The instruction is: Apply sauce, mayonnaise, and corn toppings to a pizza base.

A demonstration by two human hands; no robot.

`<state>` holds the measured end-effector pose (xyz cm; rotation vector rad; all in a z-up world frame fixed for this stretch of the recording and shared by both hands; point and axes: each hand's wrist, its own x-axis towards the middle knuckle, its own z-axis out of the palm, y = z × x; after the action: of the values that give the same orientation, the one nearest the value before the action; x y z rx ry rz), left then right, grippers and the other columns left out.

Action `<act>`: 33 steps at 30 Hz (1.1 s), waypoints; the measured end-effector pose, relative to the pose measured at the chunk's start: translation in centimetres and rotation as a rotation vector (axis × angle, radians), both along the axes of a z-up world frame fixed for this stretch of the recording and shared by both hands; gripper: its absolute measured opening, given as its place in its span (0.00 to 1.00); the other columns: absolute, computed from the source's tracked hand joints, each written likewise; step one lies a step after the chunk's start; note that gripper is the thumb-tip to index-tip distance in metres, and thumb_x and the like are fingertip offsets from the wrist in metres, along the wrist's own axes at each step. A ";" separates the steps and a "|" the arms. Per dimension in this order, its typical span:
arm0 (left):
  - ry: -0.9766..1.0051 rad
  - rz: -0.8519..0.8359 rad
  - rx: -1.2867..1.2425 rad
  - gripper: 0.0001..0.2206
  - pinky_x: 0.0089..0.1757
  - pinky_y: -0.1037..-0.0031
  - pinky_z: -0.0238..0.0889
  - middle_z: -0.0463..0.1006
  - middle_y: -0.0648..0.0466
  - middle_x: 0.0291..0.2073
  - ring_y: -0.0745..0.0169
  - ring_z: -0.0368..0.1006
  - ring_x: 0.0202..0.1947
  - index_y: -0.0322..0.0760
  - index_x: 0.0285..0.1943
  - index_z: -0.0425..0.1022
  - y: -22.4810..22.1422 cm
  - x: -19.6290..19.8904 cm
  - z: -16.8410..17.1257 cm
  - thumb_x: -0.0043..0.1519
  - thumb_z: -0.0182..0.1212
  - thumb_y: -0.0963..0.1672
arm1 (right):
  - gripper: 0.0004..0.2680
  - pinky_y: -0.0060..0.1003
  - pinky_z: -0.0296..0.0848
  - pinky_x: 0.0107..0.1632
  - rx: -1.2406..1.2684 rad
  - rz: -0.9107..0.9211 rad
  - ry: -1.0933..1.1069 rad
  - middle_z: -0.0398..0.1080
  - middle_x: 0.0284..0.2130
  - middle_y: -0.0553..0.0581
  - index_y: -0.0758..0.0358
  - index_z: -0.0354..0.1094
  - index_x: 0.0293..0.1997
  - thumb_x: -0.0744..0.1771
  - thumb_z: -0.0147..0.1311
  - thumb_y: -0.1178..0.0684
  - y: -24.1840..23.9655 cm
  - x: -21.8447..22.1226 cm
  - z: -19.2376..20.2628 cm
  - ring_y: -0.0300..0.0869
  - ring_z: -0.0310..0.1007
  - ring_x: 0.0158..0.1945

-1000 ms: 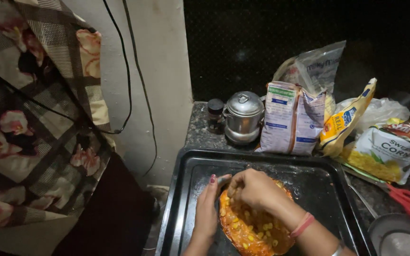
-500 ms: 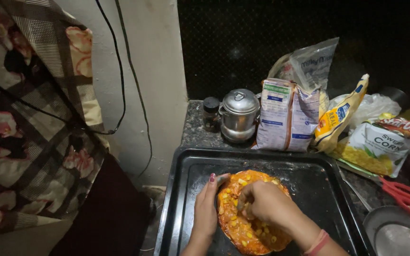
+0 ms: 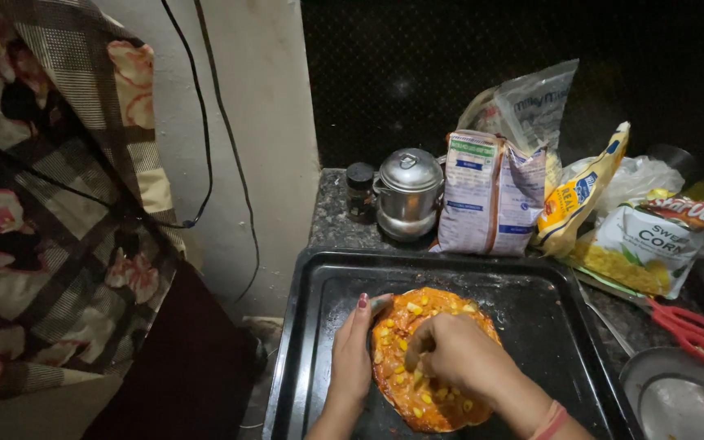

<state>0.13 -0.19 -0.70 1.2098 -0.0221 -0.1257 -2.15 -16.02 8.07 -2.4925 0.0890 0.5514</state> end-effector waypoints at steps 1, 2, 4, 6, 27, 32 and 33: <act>-0.001 0.003 -0.002 0.29 0.55 0.71 0.66 0.83 0.43 0.48 0.58 0.77 0.51 0.24 0.55 0.79 0.0 0.0 -0.1 0.69 0.41 0.55 | 0.07 0.36 0.79 0.41 0.005 -0.010 0.009 0.82 0.29 0.56 0.59 0.82 0.35 0.59 0.61 0.61 0.2 -0.1 0.2 0.41 0.84 0.34; 0.000 0.003 -0.002 0.29 0.55 0.71 0.66 0.83 0.43 0.48 0.58 0.77 0.51 0.24 0.55 0.79 0.0 0.0 -0.2 0.69 0.41 0.55 | 0.07 0.36 0.79 0.41 0.005 -0.010 0.010 0.82 0.29 0.56 0.59 0.82 0.35 0.59 0.61 0.61 0.3 -0.2 -0.1 0.41 0.84 0.34; 0.007 0.008 -0.021 0.29 0.56 0.70 0.65 0.83 0.43 0.48 0.58 0.77 0.51 0.24 0.55 0.79 -0.1 0.1 -0.4 0.69 0.42 0.55 | 0.06 0.36 0.80 0.40 0.047 0.031 0.054 0.82 0.27 0.57 0.61 0.81 0.33 0.59 0.60 0.61 0.4 -0.4 -0.6 0.43 0.85 0.33; -0.002 0.016 -0.006 0.29 0.56 0.70 0.65 0.83 0.43 0.48 0.58 0.77 0.51 0.24 0.54 0.79 -0.1 0.1 -0.5 0.69 0.42 0.55 | 0.05 0.37 0.80 0.41 0.020 0.054 0.044 0.82 0.27 0.56 0.61 0.81 0.32 0.59 0.61 0.60 0.6 -0.7 -0.6 0.43 0.84 0.34; 0.028 -0.001 0.044 0.30 0.56 0.71 0.64 0.83 0.43 0.50 0.57 0.77 0.53 0.24 0.56 0.79 0.2 -0.3 0.9 0.68 0.42 0.55 | 0.06 0.33 0.81 0.40 0.075 -0.010 0.109 0.83 0.29 0.52 0.61 0.81 0.36 0.60 0.62 0.60 -2.4 -3.5 -0.5 0.37 0.85 0.33; 0.007 0.006 0.054 0.30 0.56 0.71 0.64 0.83 0.43 0.49 0.57 0.77 0.52 0.24 0.55 0.79 0.1 -0.1 0.1 0.68 0.42 0.55 | 0.06 0.33 0.80 0.40 0.033 0.025 0.095 0.82 0.28 0.54 0.60 0.82 0.36 0.60 0.61 0.60 -3.2 -4.0 -2.8 0.38 0.84 0.33; 0.001 0.010 0.066 0.30 0.56 0.71 0.64 0.83 0.43 0.49 0.57 0.77 0.52 0.24 0.55 0.79 0.1 0.0 0.0 0.68 0.42 0.55 | 0.06 0.33 0.80 0.41 0.026 0.044 0.085 0.82 0.28 0.53 0.58 0.82 0.37 0.61 0.61 0.59 -3.5 -4.1 -2.8 0.37 0.84 0.33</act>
<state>0.10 -0.11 -0.68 1.2759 -0.0106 -0.1188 -6.22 -19.47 5.25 -2.4504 0.0594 0.6725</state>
